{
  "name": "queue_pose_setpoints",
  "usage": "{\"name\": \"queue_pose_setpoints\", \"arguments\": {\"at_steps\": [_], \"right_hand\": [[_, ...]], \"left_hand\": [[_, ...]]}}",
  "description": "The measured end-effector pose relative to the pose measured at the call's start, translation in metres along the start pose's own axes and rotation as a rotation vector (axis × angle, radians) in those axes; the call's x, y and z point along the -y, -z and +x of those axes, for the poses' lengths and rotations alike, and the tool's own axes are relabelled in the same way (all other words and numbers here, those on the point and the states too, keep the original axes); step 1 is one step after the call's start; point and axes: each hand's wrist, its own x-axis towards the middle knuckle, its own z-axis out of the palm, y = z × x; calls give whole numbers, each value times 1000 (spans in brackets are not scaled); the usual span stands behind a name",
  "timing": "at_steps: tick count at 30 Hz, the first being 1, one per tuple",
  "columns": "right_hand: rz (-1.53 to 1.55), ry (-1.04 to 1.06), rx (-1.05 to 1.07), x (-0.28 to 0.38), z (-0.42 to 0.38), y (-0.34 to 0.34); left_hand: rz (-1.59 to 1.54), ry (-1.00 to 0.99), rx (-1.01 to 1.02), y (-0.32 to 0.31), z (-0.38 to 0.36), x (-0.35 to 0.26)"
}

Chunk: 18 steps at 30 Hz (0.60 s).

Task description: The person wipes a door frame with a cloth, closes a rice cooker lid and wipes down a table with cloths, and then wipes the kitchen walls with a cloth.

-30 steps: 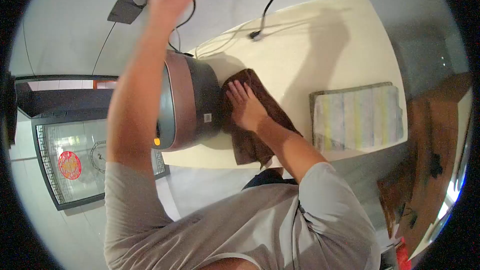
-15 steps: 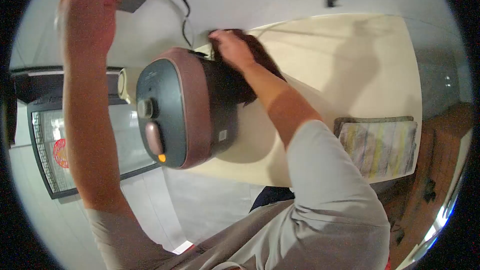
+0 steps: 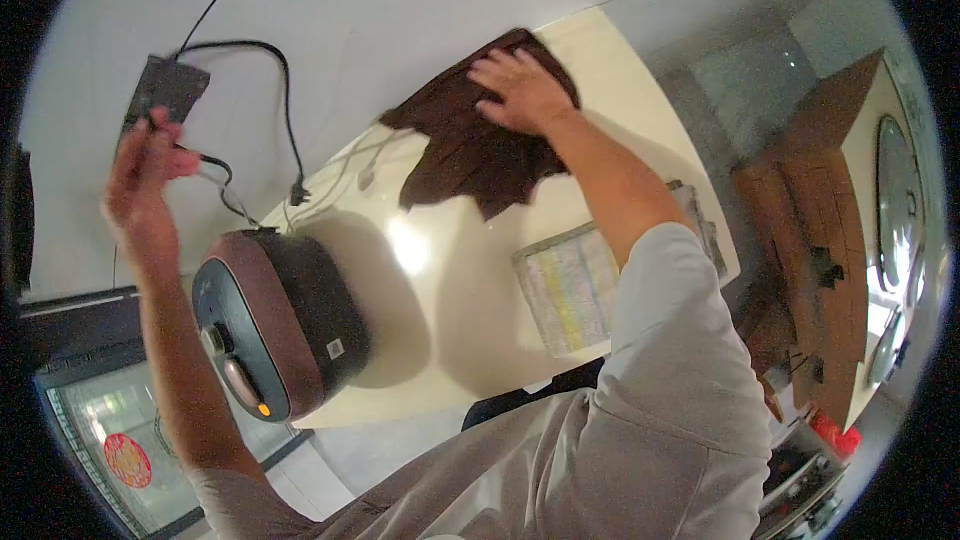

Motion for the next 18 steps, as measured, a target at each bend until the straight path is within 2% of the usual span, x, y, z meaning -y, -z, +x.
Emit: {"name": "queue_pose_setpoints", "arguments": {"at_steps": [1,3,5,6,7,9,10,11,13,15,18], "right_hand": [[31,-73,-3,-22,-11,16],[-63,-259,-43,-63,-25,19],[-242,-556,-106,-88,-32,23],[-281,-718,-160,-101,-34,22],[-194,-841,-225,-107,-39,20],[-88,-1028,-166,-106,-48,25],[-93,-1025,-167,-105,-57,28],[-135,-928,-152,-103,-70,29],[-156,-800,-131,-89,-92,30],[-303,-673,-72,-70,-122,50],[-177,-679,23,-67,-152,71]], "left_hand": [[32,-29,19,-13,-9,4],[247,-215,213,-48,-36,11],[532,-683,335,-90,-58,24],[584,-632,417,-111,-76,28],[636,-573,499,-132,-94,35],[720,-424,625,-170,-126,50],[726,-371,676,-186,-139,64],[734,-312,725,-201,-149,80],[793,-231,710,-224,-163,113],[865,-152,702,-227,-170,142],[709,-246,228,-225,-169,154]]}}
